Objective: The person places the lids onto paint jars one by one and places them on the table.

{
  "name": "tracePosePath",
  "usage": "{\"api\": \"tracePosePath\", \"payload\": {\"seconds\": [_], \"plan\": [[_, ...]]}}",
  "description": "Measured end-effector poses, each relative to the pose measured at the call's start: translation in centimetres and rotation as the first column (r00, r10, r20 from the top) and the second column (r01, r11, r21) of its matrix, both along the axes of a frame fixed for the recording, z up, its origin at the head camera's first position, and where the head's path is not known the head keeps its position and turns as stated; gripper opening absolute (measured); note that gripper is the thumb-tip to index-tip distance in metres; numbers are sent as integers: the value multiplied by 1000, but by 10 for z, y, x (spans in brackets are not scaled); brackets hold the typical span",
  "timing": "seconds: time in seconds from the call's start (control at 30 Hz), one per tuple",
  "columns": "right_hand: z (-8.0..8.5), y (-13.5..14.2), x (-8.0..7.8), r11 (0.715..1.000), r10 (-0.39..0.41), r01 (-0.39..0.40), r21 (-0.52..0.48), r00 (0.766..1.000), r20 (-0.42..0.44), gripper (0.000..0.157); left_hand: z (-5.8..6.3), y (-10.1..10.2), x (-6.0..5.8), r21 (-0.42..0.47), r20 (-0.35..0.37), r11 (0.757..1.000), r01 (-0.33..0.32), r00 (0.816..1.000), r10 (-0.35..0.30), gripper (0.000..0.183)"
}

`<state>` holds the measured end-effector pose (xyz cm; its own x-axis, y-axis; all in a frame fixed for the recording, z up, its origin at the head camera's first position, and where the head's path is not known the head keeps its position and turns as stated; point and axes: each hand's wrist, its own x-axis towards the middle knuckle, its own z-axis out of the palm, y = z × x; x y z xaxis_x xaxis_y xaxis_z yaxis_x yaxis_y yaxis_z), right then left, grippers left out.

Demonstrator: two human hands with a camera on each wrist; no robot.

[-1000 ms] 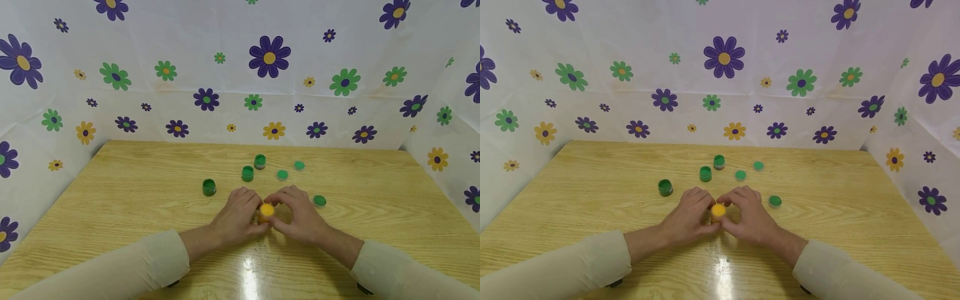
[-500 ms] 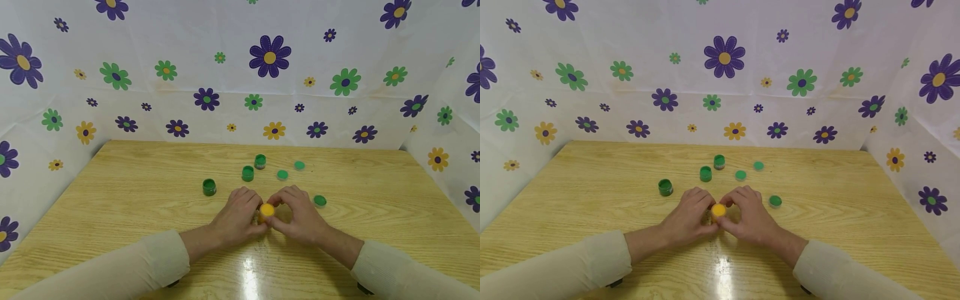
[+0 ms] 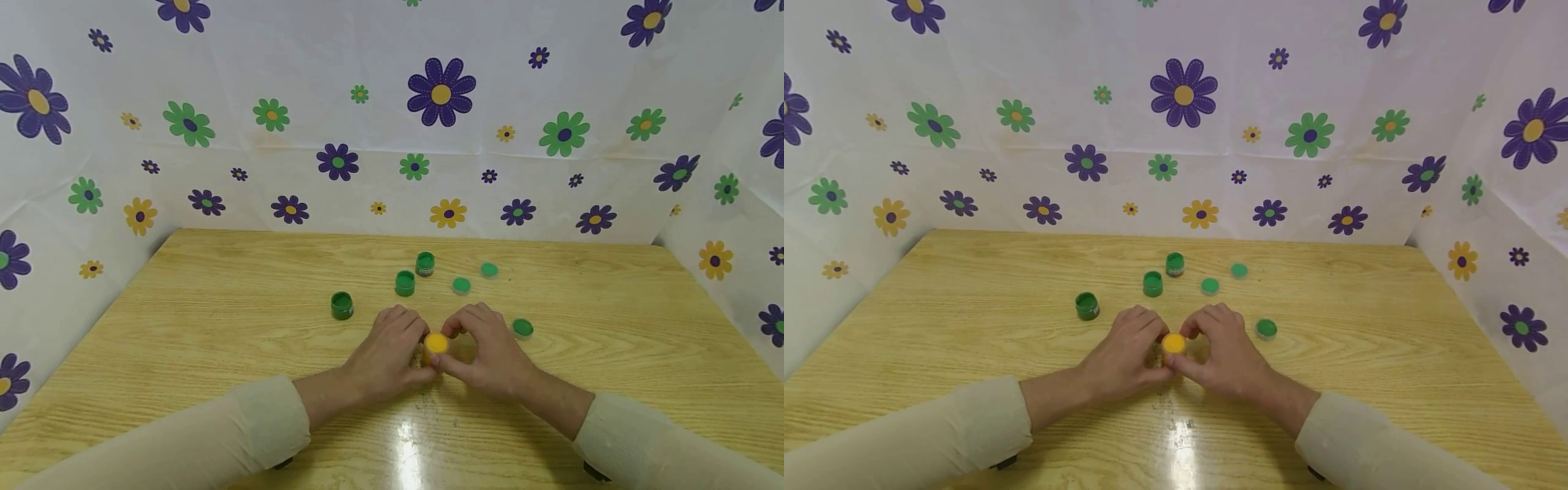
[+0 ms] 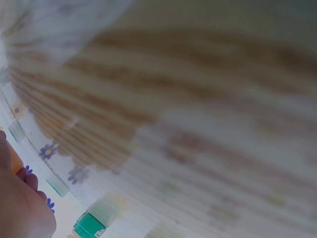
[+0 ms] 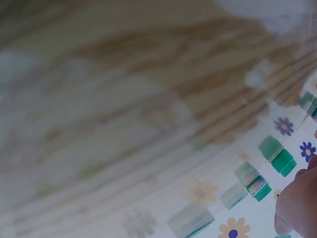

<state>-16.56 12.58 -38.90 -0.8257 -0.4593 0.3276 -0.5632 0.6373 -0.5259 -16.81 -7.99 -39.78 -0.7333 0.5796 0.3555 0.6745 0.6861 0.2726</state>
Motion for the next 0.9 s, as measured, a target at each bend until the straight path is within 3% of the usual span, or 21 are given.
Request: {"api": "tracePosePath", "payload": {"seconds": [0.27, 0.57, 0.9], "plan": [[-1, 0, 0, 1000, 5, -5, -2, 1000, -21, 31, 1, 0, 0, -5, 9, 1000, -2, 1000, 2, 34], [-2, 1, -2, 997, 70, -72, -38, 996, -50, 25, 2, 0, 1, 2, 33, 1000, -5, 999, 5, 30], [-2, 1, 0, 998, 47, -48, -30, 999, -24, 24, 1, 1, 1, -1, 16, 1000, -3, 1000, 3, 30]]}}
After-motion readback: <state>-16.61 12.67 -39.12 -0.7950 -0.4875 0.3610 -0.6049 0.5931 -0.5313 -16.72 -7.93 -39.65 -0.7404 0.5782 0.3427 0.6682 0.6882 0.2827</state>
